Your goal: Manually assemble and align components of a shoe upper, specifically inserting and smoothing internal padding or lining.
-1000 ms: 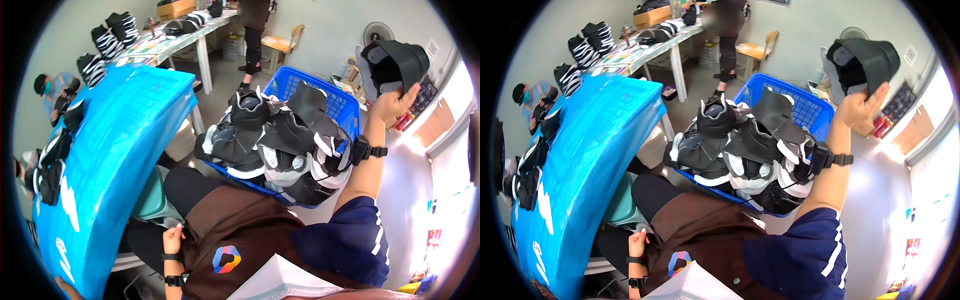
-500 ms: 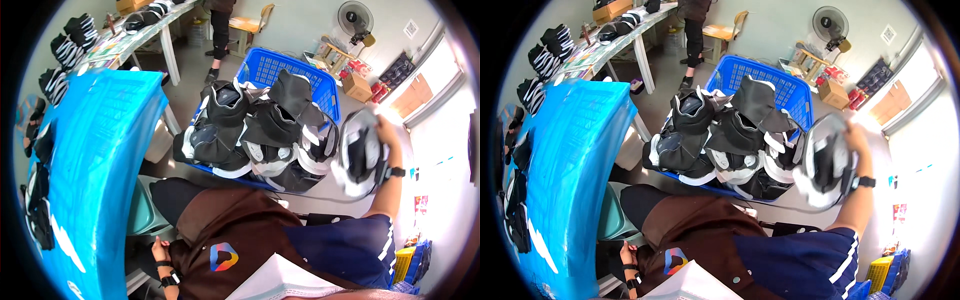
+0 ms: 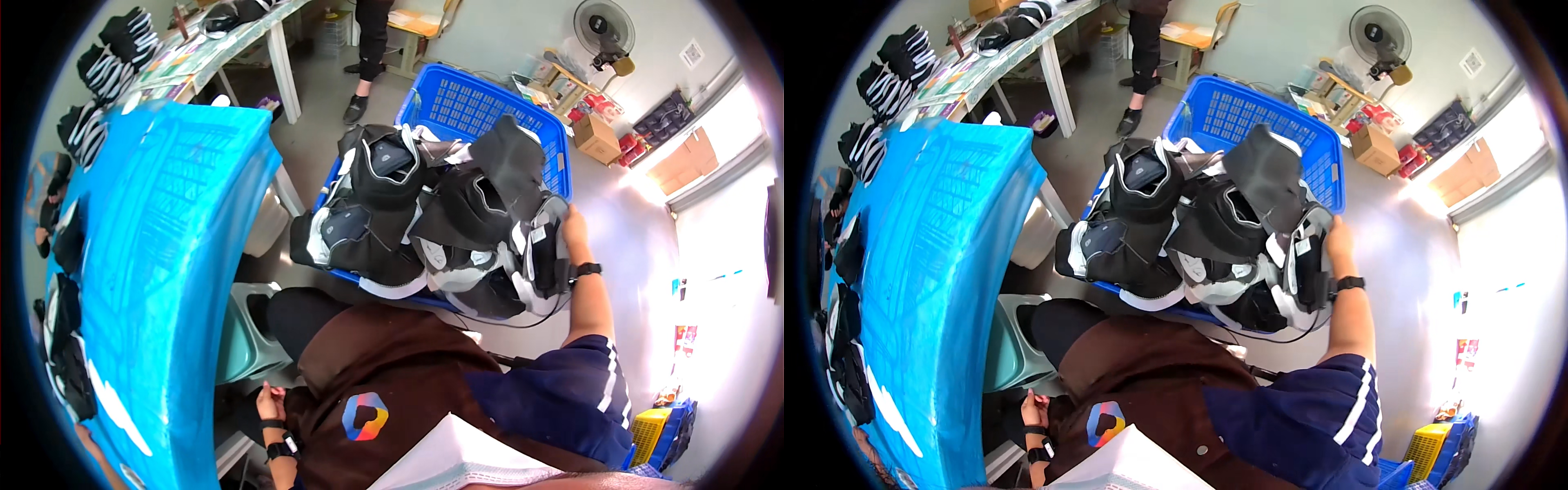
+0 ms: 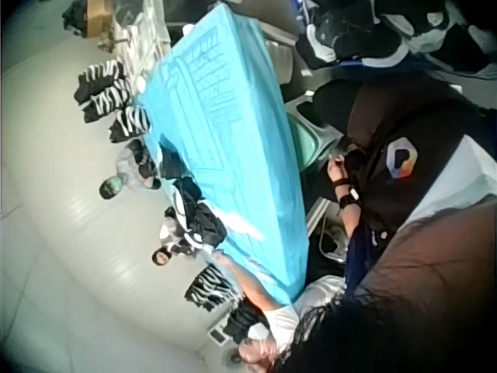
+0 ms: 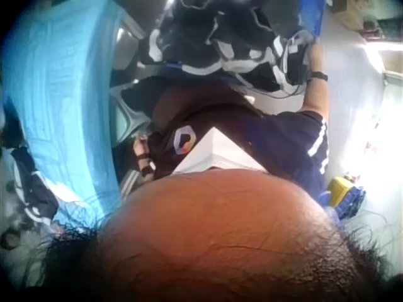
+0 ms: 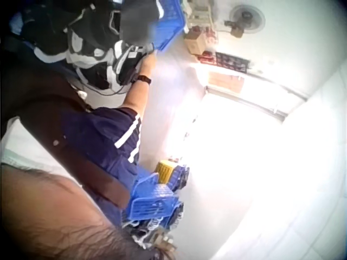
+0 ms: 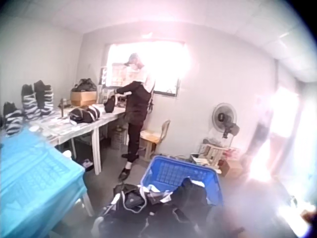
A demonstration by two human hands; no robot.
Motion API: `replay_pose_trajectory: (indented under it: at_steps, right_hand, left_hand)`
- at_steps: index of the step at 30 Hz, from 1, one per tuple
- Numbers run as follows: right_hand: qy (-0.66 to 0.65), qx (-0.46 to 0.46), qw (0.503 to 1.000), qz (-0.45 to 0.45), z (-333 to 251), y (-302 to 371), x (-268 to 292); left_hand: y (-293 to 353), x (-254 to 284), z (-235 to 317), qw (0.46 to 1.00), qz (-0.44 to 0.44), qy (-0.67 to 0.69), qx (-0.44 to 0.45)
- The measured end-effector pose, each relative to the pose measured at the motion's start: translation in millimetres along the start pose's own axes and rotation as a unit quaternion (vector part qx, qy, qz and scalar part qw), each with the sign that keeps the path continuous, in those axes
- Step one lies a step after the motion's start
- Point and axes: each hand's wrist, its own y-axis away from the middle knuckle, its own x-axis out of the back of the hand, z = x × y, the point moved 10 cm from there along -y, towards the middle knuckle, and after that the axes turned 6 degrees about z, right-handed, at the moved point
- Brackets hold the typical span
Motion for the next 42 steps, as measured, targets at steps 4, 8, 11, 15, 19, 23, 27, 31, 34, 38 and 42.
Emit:
replay_pose_trajectory:
  at_steps: [4,8,11,15,19,23,27,31,34,38,42]
  right_hand:
    - [0.015,-0.013,0.999,0.034,-40,23,-13]
    - [-0.074,0.008,0.995,0.059,-23,1,-9]
    - [-0.197,-0.064,0.978,-0.006,2,2,-2]
    - [-0.417,-0.125,0.892,0.12,19,-2,55]
    - [-0.42,0.057,0.888,0.18,-79,-24,130]
    - [-0.267,0.181,0.937,0.131,-184,-22,87]
    - [-0.211,0.156,0.942,0.211,-204,-10,58]
    - [-0.22,0.159,0.955,0.123,-213,-28,35]
    - [-0.231,0.18,0.955,0.048,-197,-48,37]
    - [-0.247,0.124,0.951,0.136,-151,-62,87]
    - [-0.31,0.206,0.876,0.308,-172,-19,177]
  left_hand:
    - [2,3,2,1.0,0.013,-0.005,-0.006]
    - [-1,-5,4,1.0,0.0,-0.017,0.004]
    - [2,-9,6,1.0,0.012,-0.003,0.014]
    - [-6,-8,-2,1.0,0.003,-0.001,0.025]
    - [-8,-9,-1,0.999,0.009,-0.01,0.037]
    - [-3,-3,1,0.999,0.022,0.024,0.031]
    - [3,-19,8,0.997,-0.003,0.071,0.007]
    - [4,-9,3,0.999,0.012,0.05,0.009]
    - [5,-11,5,0.997,-0.002,0.074,0.008]
    - [7,-17,14,0.992,-0.019,0.125,0.01]
    - [12,-15,15,0.993,-0.009,0.112,0.022]
